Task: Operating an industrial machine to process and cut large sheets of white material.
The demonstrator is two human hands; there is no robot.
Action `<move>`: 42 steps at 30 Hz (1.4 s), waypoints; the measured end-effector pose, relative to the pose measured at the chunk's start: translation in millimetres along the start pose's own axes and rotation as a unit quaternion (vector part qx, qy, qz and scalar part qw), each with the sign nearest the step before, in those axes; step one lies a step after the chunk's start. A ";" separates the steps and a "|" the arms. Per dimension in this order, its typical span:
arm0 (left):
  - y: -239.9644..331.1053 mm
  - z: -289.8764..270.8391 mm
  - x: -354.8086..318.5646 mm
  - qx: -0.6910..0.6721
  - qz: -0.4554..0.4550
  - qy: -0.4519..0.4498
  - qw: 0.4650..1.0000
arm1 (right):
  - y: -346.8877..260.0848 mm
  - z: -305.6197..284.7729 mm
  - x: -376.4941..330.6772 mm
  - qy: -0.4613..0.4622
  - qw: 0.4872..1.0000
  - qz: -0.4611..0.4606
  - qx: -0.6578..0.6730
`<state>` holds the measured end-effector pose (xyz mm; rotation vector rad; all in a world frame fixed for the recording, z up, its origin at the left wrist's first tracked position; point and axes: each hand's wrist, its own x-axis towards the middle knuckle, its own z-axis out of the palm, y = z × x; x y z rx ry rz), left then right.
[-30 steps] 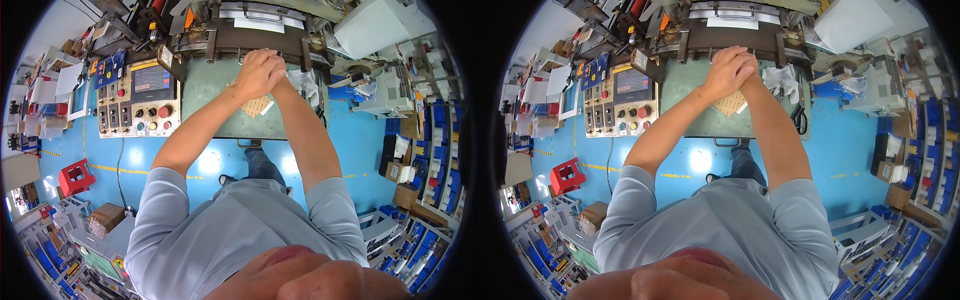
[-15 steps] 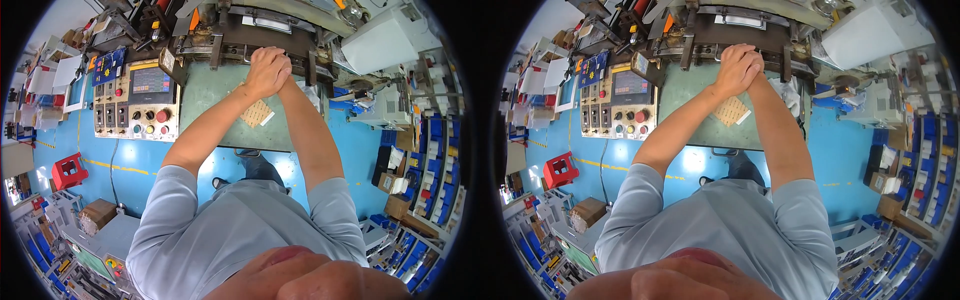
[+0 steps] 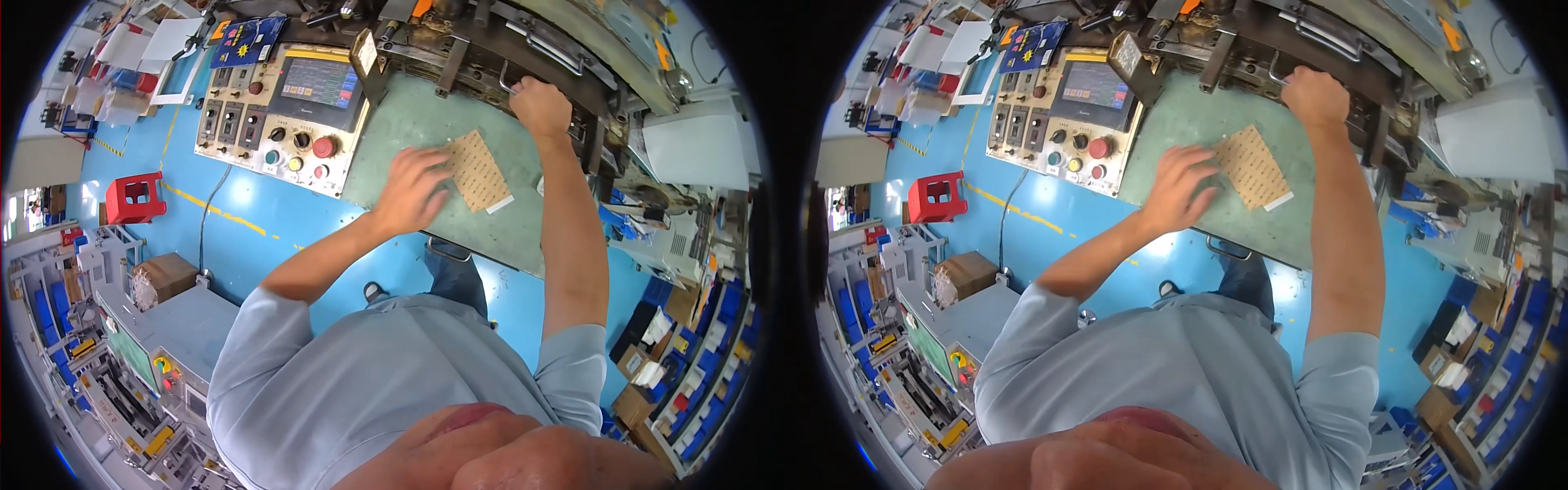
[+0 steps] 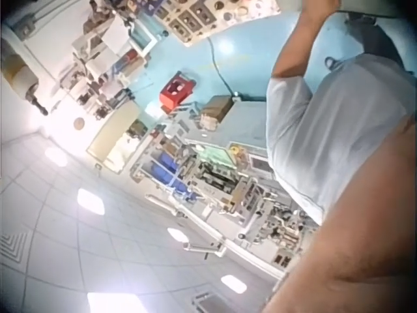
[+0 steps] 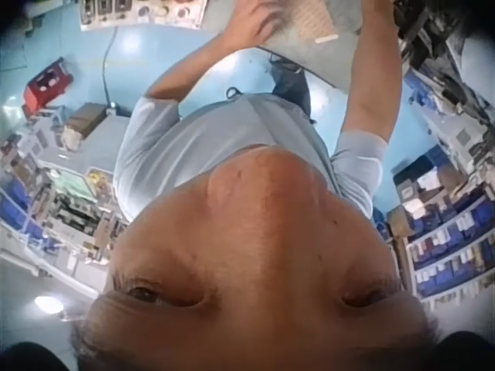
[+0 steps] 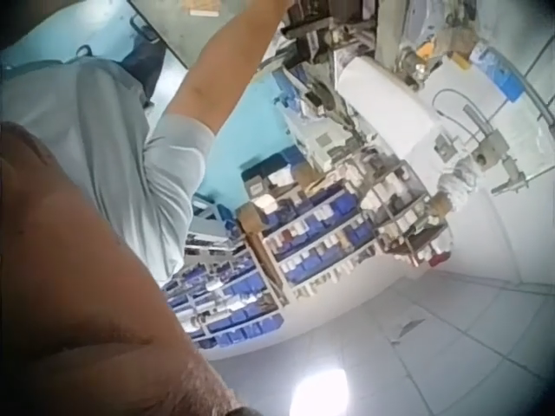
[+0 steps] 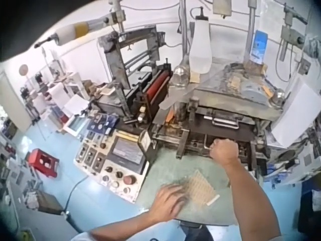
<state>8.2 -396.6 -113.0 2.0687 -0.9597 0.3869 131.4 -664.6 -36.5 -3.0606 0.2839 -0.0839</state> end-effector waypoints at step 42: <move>-37.3 -76.3 -115.2 0.203 -0.276 0.007 0.940 | -5.2 1.8 2.6 -0.052 0.995 0.024 -0.078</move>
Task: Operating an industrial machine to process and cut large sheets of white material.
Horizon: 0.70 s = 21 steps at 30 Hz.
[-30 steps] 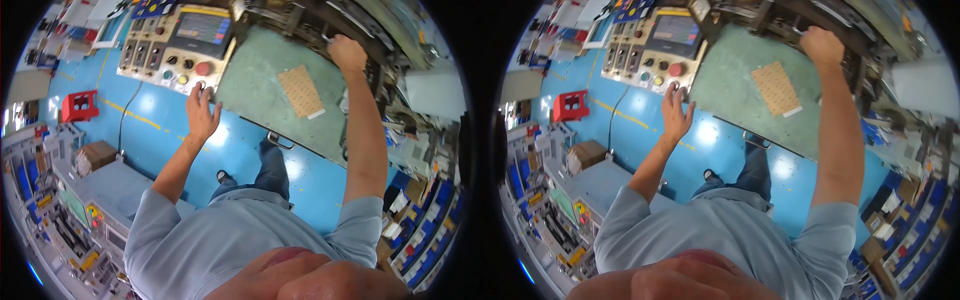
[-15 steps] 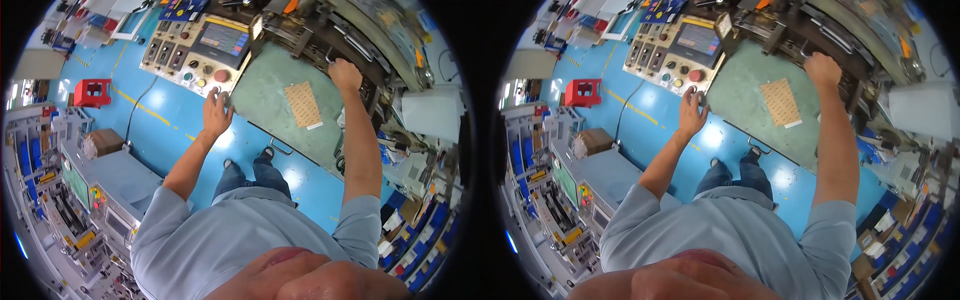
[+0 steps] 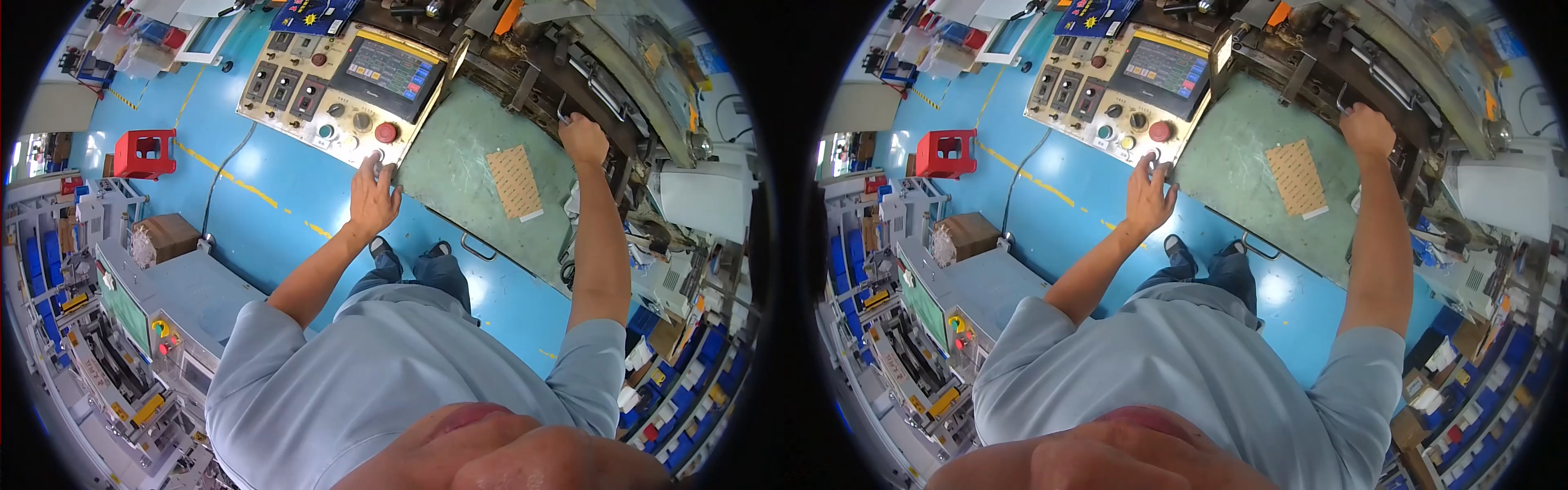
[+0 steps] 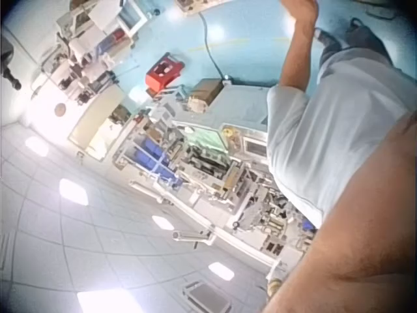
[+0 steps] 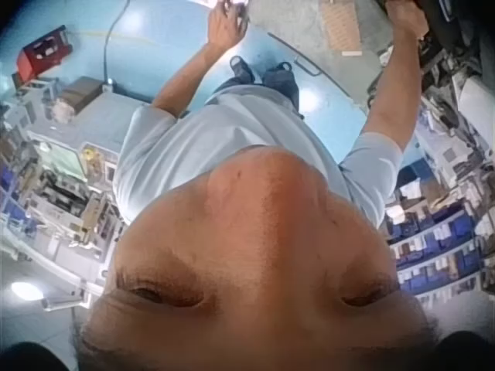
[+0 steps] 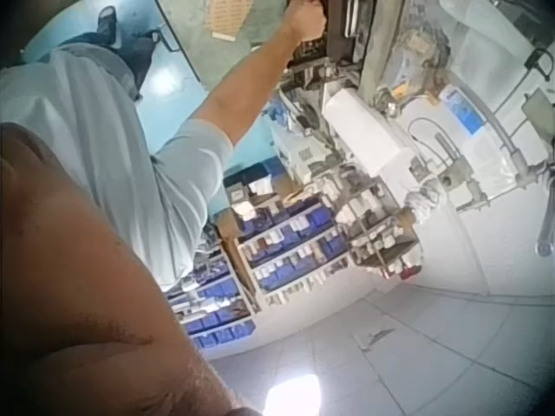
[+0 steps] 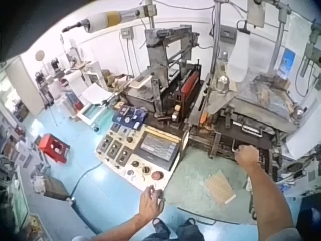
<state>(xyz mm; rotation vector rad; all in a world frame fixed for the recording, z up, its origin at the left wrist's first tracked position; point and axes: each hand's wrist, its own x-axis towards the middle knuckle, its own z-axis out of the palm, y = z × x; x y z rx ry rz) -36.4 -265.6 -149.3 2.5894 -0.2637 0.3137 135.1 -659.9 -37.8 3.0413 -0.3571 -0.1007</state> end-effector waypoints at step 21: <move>-3.0 4.6 -2.7 -0.027 -0.002 -0.029 0.999 | 1.1 -4.1 -2.1 -0.004 1.000 -0.025 0.003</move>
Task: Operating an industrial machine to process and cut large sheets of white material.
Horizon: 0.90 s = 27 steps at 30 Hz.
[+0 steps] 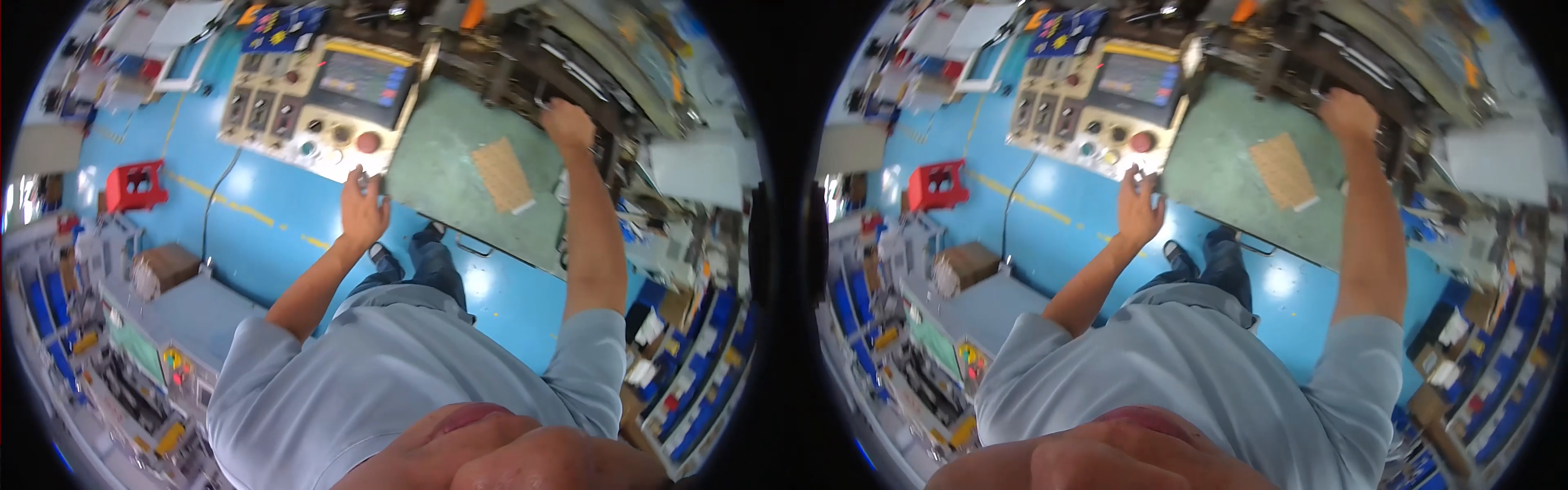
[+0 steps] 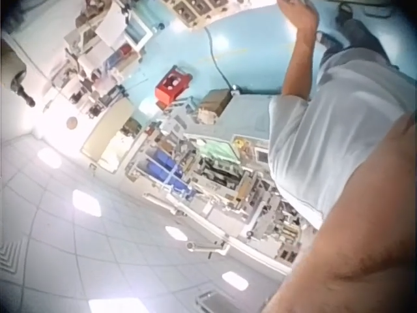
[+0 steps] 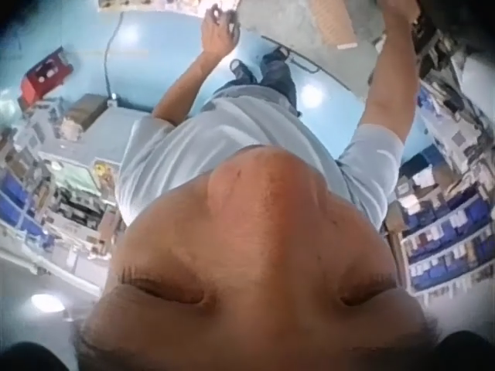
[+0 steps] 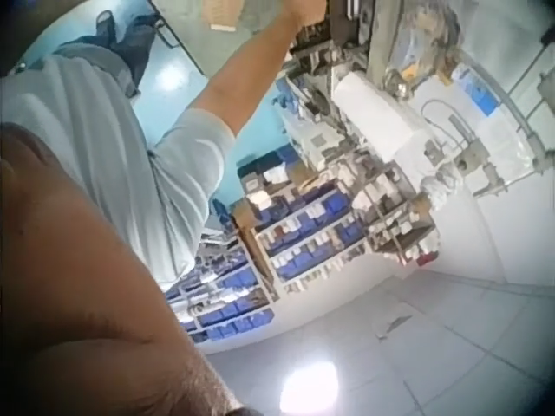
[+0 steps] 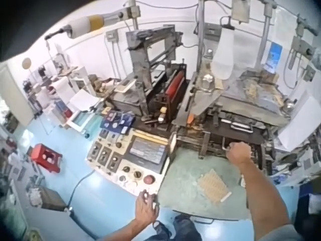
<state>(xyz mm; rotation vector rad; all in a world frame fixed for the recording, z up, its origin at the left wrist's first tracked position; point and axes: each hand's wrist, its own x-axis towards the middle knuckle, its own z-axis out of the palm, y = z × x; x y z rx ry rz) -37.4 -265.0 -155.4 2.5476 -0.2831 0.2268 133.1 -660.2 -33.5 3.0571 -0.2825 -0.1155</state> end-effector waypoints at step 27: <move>0.8 -10.1 7.4 0.044 -0.010 -0.058 0.997 | -3.5 5.8 4.2 -0.005 0.998 0.048 -0.046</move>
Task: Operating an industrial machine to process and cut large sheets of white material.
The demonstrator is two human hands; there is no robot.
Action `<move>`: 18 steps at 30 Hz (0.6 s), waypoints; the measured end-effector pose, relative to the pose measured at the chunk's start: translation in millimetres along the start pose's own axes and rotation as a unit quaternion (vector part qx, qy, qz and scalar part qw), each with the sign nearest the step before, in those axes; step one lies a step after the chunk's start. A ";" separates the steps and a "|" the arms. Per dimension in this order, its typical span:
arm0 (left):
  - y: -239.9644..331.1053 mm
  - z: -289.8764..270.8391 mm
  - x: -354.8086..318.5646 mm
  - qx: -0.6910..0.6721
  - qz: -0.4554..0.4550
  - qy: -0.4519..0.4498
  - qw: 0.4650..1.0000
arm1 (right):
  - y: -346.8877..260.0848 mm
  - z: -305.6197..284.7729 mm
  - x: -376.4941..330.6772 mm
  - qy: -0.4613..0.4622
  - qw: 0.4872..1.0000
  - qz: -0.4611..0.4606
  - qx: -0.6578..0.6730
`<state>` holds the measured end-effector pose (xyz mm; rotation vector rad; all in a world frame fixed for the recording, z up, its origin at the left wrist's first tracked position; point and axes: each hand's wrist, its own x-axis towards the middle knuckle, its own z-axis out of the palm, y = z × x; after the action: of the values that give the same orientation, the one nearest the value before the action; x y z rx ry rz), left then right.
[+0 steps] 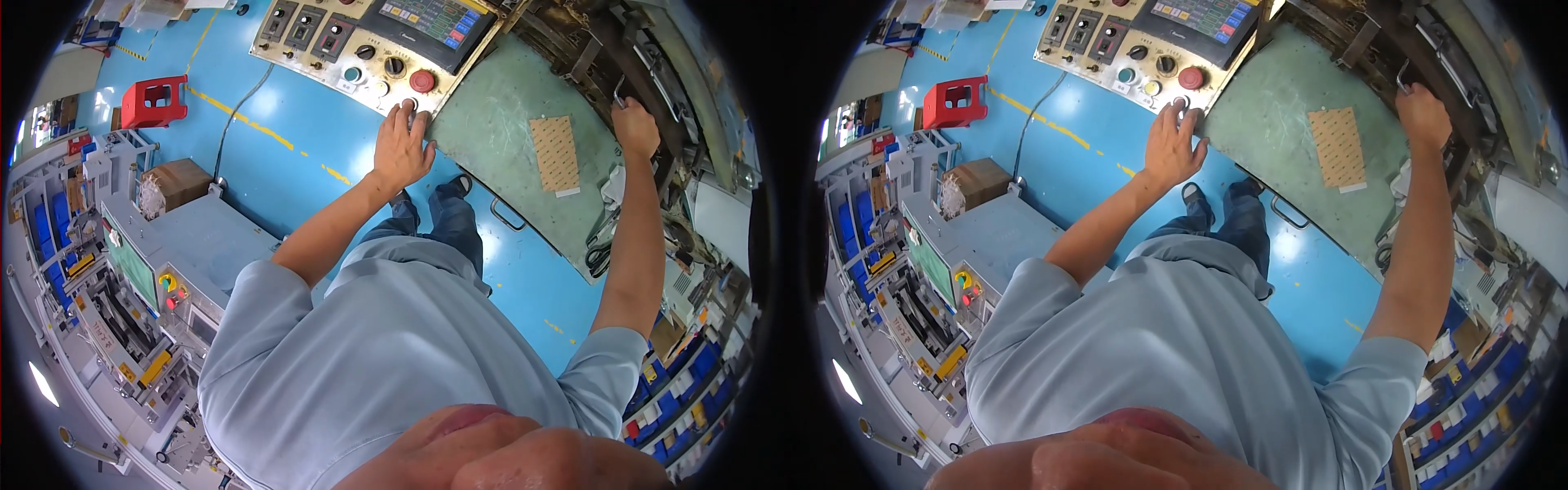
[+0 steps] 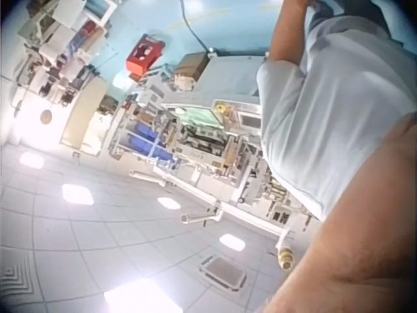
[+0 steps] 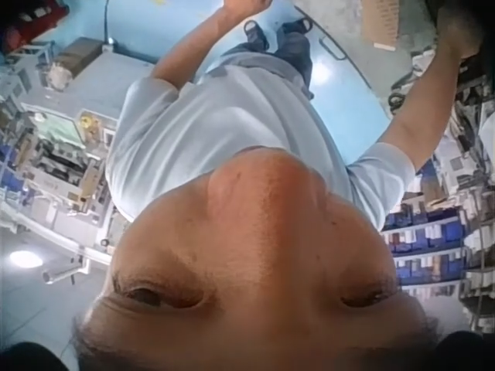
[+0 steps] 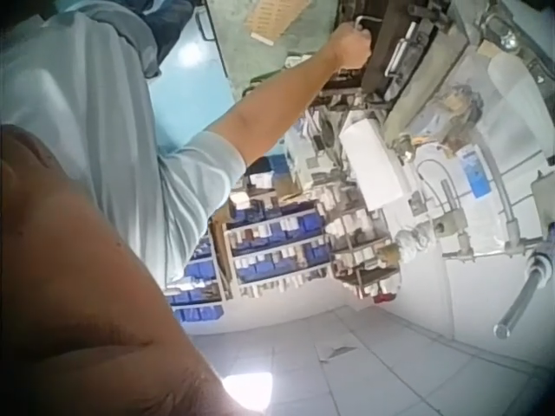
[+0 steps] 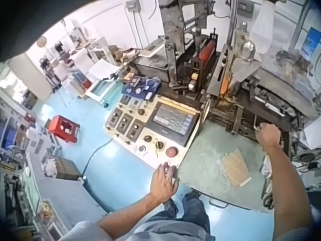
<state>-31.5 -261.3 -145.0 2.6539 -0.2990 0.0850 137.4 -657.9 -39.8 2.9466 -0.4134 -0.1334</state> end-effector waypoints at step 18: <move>4.3 14.0 -7.9 -0.045 -0.006 0.063 0.997 | 0.4 -8.2 -4.1 -0.008 0.999 -0.041 0.027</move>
<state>-40.0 -269.8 -156.4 2.5478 -0.2386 0.2292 134.3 -655.9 -31.4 3.0181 -0.3045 -0.1595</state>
